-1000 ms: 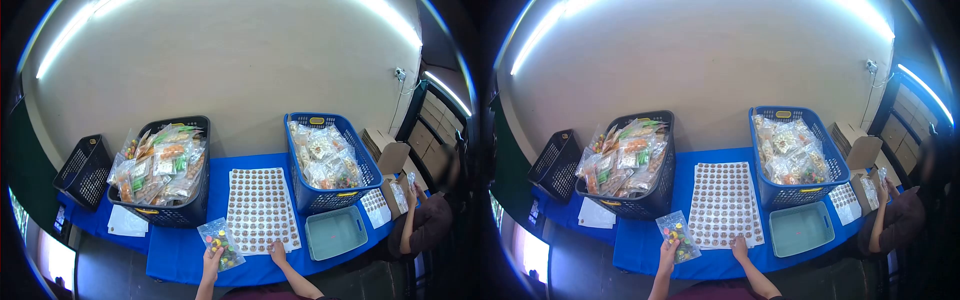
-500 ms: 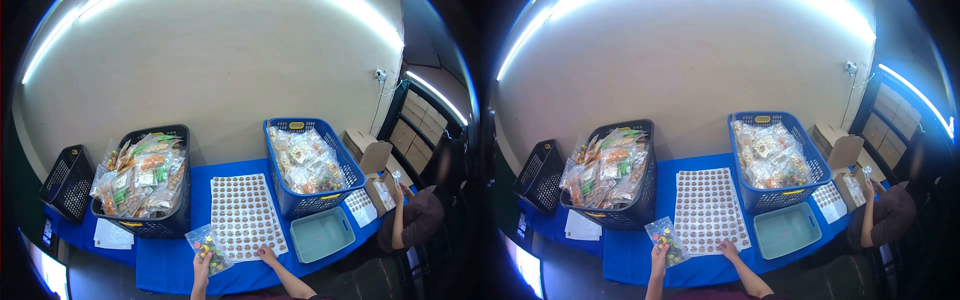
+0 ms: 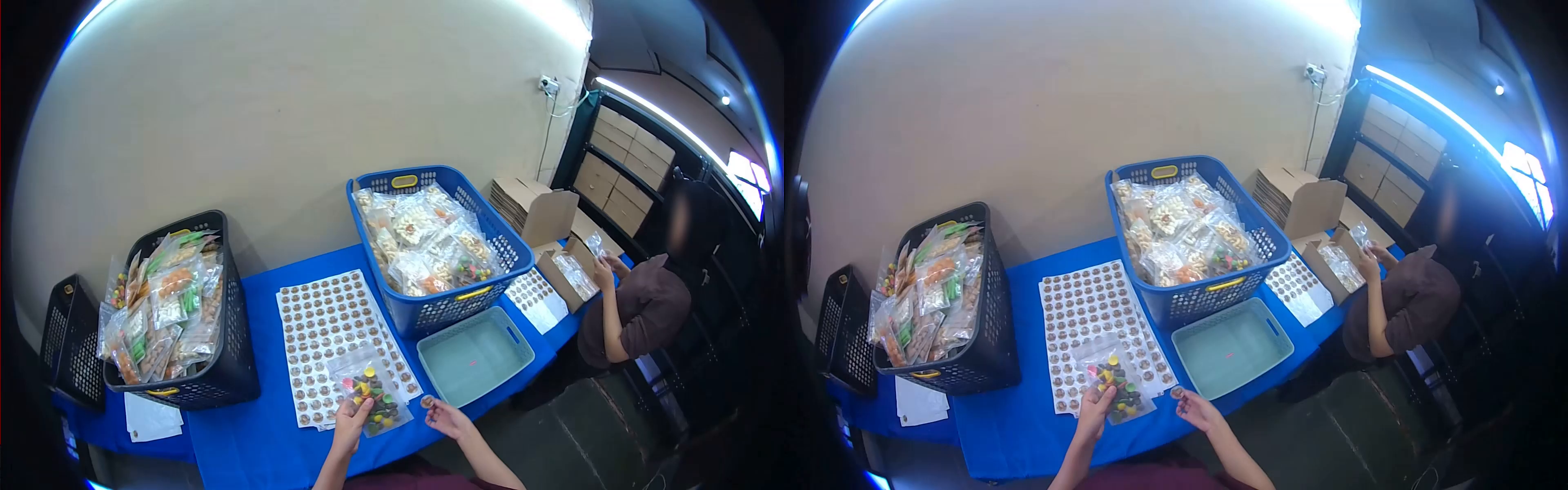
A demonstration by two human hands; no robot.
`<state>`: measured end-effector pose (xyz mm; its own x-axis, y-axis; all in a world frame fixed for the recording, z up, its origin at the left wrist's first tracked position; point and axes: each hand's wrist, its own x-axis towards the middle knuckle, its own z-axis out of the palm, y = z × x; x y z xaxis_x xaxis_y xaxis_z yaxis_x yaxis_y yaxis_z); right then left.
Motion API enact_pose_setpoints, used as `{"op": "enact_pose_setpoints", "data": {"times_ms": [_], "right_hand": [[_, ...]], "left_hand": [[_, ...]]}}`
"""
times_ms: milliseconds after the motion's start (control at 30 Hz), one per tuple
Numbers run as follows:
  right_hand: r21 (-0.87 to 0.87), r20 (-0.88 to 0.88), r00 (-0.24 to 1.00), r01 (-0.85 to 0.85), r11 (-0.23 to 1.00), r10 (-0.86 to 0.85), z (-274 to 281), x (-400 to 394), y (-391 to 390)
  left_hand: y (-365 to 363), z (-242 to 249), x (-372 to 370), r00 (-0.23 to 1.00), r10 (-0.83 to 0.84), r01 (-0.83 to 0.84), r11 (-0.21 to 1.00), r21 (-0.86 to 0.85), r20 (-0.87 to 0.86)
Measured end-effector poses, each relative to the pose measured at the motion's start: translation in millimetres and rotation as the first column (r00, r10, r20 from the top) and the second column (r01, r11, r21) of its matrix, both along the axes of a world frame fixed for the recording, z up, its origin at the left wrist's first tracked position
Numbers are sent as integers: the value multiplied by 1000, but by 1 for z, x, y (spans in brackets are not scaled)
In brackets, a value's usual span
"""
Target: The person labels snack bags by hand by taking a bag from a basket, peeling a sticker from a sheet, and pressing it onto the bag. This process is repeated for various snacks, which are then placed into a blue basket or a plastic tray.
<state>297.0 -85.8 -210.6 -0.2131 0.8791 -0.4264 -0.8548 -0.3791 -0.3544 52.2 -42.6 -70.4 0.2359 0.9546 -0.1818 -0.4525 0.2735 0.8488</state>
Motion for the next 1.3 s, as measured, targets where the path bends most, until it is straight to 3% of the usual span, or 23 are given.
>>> {"op": "enact_pose_setpoints", "data": {"times_ms": [167,200,300,333,433,500,633,767,867,1067,1167,1300], "right_hand": [[268,35,984,159,950,-175,90,21,7],[241,63,969,216,946,-237,116,19,9],[352,273,937,116,929,-220,162,22,19],[363,317,918,117,924,-240,179,19,22],[456,583,755,0,890,-299,213,13,28],[483,621,710,-14,875,-331,231,8,30],[553,731,538,-106,827,-420,242,14,33],[534,805,398,-162,830,-440,242,30,35],[530,830,305,-170,831,-467,230,40,39],[474,853,346,-199,858,-391,232,48,43],[476,850,342,-172,862,-401,230,41,44],[498,845,305,-154,853,-439,231,20,44]], "left_hand": [[0,-7,28,996,-90,91,995,50,-29],[-1,2,35,998,-58,59,998,27,-24],[9,3,45,993,-47,55,996,71,-109],[7,26,53,996,-22,29,997,75,-89],[12,42,71,972,31,8,987,163,-231],[18,44,88,986,26,17,967,253,-167],[18,44,109,985,-54,99,955,281,-163],[19,43,134,990,-35,80,939,336,-138],[18,51,141,974,-20,100,934,344,-227],[28,40,144,970,-44,130,924,360,-238],[25,46,140,986,-72,119,934,337,-148],[23,49,123,978,-51,124,921,369,-202]]}}
